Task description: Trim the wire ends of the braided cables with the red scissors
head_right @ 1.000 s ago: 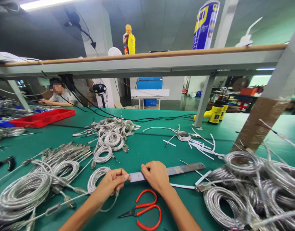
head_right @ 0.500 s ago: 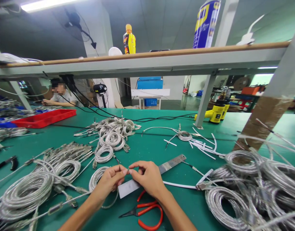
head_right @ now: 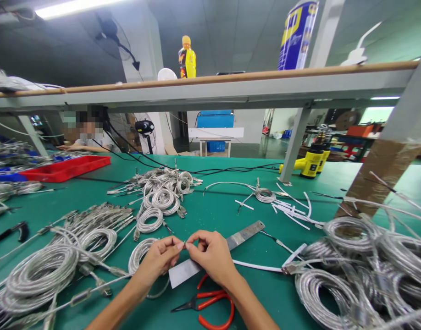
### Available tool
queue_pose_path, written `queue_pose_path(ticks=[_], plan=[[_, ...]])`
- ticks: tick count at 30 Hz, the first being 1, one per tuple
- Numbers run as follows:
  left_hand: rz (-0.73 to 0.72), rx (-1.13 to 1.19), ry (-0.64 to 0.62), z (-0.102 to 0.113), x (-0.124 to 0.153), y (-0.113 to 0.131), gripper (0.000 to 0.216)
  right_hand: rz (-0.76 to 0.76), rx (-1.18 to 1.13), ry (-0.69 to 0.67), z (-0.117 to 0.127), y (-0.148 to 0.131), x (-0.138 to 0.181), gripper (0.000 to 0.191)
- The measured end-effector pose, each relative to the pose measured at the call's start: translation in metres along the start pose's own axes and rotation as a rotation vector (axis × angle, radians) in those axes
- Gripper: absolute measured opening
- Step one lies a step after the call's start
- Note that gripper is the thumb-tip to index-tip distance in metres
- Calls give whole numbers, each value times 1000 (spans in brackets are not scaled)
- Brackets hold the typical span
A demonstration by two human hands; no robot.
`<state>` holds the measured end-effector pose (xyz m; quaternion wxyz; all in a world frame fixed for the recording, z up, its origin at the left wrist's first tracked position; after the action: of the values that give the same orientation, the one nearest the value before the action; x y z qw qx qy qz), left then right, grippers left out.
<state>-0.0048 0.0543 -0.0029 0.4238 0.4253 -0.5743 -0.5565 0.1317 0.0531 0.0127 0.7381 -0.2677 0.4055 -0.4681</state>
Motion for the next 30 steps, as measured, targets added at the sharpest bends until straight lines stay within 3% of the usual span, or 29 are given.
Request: queue_pose_path(ticks=[6, 10, 17, 30], plan=[[-34, 16, 36, 2, -1, 6, 22, 82, 164, -4, 4, -10, 1, 19], [-59, -55, 39, 6, 1, 16, 16, 157, 409, 80, 15, -5, 0, 40], [55, -200, -136, -4, 8, 15, 11, 123, 719, 226, 37, 23, -1, 48], [93, -240, -155, -19, 10, 1, 16, 175, 788, 204, 25, 20, -2, 44]])
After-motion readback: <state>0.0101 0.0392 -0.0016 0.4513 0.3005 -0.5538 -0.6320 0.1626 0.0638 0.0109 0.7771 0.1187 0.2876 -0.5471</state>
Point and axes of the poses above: each hand's wrist, its own x-axis away from the middle knuckle, its own z-axis out of the back of the hand, y = z × x, the point moved 3 cm from there along -x, towards the middle knuckle
